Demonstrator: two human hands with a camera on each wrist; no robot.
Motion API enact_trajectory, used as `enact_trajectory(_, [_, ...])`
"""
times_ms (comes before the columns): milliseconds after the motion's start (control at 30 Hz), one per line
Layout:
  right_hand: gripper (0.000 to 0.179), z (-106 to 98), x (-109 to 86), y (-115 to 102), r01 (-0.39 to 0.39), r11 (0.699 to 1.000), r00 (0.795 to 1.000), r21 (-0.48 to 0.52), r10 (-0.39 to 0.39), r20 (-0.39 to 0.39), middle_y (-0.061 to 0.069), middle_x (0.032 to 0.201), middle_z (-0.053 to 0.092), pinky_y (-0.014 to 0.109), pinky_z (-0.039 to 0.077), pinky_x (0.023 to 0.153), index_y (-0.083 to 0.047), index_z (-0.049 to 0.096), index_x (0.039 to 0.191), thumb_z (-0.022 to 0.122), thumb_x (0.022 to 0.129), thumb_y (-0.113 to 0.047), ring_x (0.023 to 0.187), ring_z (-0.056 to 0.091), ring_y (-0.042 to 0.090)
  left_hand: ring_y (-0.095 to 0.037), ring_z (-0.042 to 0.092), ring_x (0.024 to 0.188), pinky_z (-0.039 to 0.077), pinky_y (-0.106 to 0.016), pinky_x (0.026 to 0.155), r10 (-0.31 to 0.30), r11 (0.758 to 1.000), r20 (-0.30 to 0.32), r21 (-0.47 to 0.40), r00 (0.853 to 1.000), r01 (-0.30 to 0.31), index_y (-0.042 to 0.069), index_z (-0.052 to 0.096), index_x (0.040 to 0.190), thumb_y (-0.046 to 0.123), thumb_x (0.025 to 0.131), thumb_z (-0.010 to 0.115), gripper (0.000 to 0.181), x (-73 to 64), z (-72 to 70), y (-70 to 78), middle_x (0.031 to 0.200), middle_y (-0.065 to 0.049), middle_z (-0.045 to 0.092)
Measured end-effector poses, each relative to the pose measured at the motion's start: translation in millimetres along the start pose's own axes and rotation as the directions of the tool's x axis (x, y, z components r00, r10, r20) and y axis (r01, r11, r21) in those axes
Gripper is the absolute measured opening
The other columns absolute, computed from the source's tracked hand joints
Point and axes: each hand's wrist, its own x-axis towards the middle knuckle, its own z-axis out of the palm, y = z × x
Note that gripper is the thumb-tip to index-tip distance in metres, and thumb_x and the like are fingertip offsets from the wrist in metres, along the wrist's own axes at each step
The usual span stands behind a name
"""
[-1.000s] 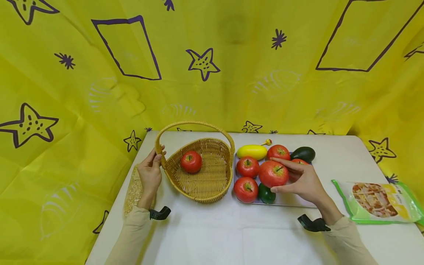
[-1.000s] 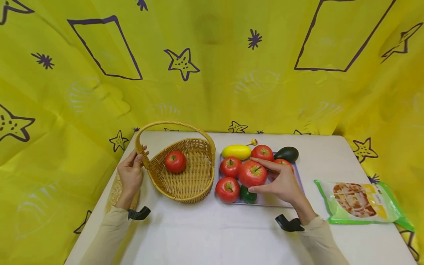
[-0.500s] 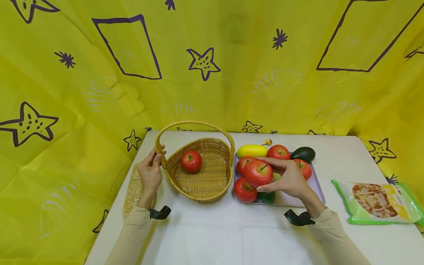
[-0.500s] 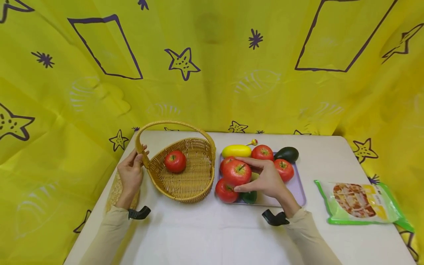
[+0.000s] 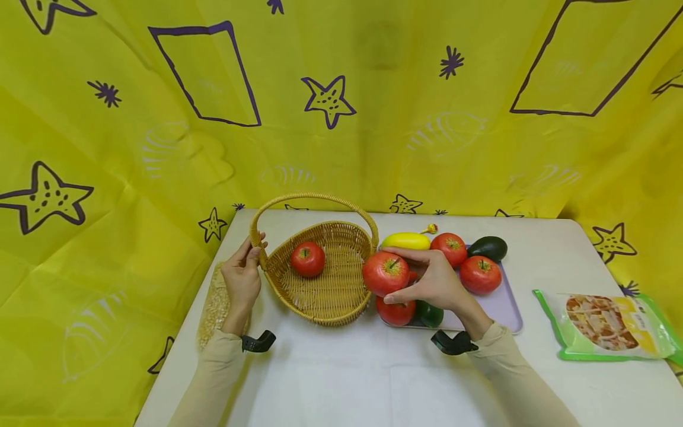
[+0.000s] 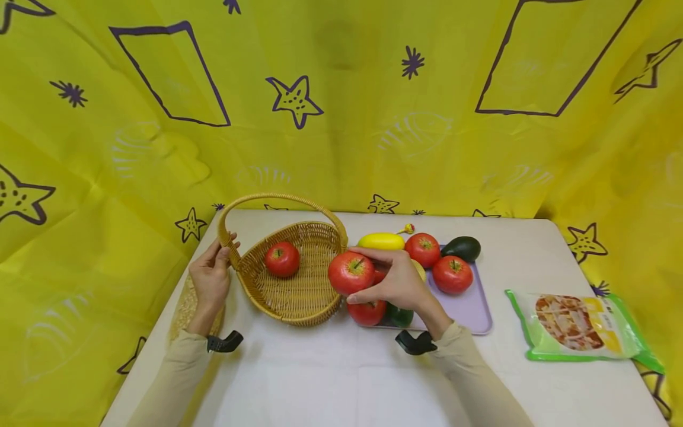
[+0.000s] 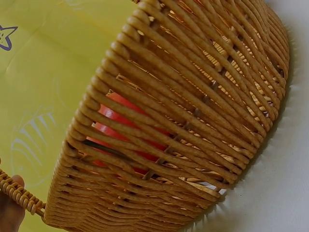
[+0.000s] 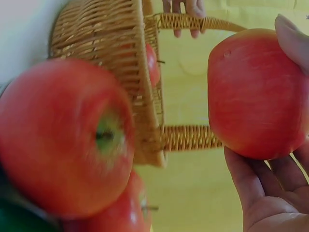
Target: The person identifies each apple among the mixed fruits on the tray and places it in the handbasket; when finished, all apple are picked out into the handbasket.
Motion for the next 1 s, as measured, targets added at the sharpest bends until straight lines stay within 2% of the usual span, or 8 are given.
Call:
enact_trajectory(367, [0.084,27,20.1,-8,-0.004,0.994,0.999,0.109,0.000,0.039,0.009,0.140,0.070,0.033,0.060,0.104,-0.019,0.067,0.146,0.100,0.070,-0.008,0.125,0.070,0.025,-0.005,0.077,0.103,0.060,-0.017,0.094,-0.003,1.000,0.002,0.000,1.000,0.003,-0.002,0.068,0.139,0.000,0.106,0.061,0.034,1.6,2.2,-0.1,0.128,-0.031,0.070])
enact_trajectory(600, [0.089,45,34.3,-12,0.032,0.978,0.995,0.204,-0.050,0.084,0.013,0.146,0.065,0.035,0.057,0.110,-0.003,0.058,0.151,0.096,0.071,0.002,0.132,0.065,0.027,-0.004,0.077,0.102,0.060,-0.017,0.093,-0.010,1.000,0.000,-0.002,1.000,0.010,-0.001,0.067,0.139,0.000,0.105,0.061,0.034,2.1,1.6,0.2,0.128,-0.031,0.071])
enact_trajectory(833, [0.088,57,45.5,-17,0.011,0.979,0.993,0.202,-0.034,0.111,0.008,0.146,0.066,0.032,0.057,0.109,-0.016,0.060,0.152,0.097,0.073,-0.003,0.132,0.066,0.025,-0.004,0.077,0.103,0.060,-0.017,0.094,-0.014,1.000,0.001,0.009,1.000,0.014,-0.002,0.067,0.139,0.000,0.105,0.061,0.035,1.2,1.5,1.3,0.128,-0.030,0.071])
enact_trajectory(1000, [0.085,63,55.9,-18,-0.005,0.976,0.992,0.217,-0.023,0.125,0.007,0.148,0.063,0.034,0.056,0.111,-0.016,0.059,0.151,0.094,0.076,-0.001,0.136,0.062,0.025,-0.003,0.077,0.102,0.060,-0.017,0.093,-0.016,1.000,-0.009,0.014,1.000,0.017,-0.003,0.068,0.138,0.000,0.105,0.062,0.034,0.7,0.5,0.7,0.128,-0.030,0.071])
